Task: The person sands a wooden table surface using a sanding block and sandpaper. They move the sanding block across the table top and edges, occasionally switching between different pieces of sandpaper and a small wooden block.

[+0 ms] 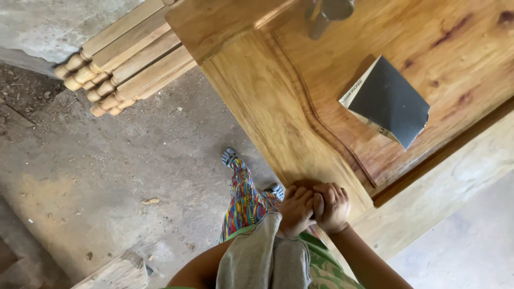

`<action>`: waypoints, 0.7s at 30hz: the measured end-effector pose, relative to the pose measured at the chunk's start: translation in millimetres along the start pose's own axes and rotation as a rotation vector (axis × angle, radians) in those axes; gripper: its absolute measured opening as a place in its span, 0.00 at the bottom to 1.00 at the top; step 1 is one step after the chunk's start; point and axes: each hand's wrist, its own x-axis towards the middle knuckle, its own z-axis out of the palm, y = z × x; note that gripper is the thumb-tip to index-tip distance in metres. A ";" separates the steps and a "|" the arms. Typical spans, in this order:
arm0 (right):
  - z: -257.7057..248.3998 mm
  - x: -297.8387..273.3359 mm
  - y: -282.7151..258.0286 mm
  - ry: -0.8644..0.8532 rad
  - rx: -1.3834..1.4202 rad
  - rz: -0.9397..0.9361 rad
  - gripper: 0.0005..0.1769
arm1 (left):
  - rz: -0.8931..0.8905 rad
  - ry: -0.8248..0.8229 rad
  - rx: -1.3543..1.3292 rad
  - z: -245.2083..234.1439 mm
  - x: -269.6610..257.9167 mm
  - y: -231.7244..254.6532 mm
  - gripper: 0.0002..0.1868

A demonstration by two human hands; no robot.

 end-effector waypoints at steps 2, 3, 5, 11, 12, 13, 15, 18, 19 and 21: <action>11.6 45.2 -9.7 0.038 0.043 -0.114 0.11 | 0.011 -0.059 0.132 -50.8 31.5 -6.1 0.34; 34.0 61.2 1.0 0.033 0.045 -0.118 0.11 | 0.006 -0.056 0.133 -48.5 36.8 -26.3 0.34; 84.0 98.0 19.5 0.048 0.110 -0.144 0.15 | -0.164 0.086 0.281 -49.1 47.8 -71.5 0.37; 185.9 261.5 33.9 0.100 0.090 -0.262 0.12 | -0.298 0.178 0.414 -97.7 117.9 -227.1 0.42; 200.2 287.3 36.3 0.102 0.094 -0.268 0.12 | -0.299 0.182 0.420 -106.0 131.8 -248.1 0.42; 214.0 312.7 38.9 0.135 0.095 -0.289 0.10 | -0.312 0.203 0.444 -113.9 145.7 -268.7 0.37; 231.4 352.5 40.8 0.173 0.095 -0.304 0.09 | -0.320 0.219 0.467 -123.8 167.1 -304.5 0.32; 236.6 393.5 39.3 0.157 0.074 -0.280 0.08 | -0.316 0.266 0.554 -131.7 191.4 -340.1 0.27; 236.0 399.0 37.8 0.153 0.087 -0.272 0.08 | -0.324 0.267 0.547 -134.1 194.7 -342.7 0.28; 231.9 396.1 36.9 0.144 0.093 -0.257 0.08 | -0.332 0.263 0.530 -130.3 195.9 -336.2 0.30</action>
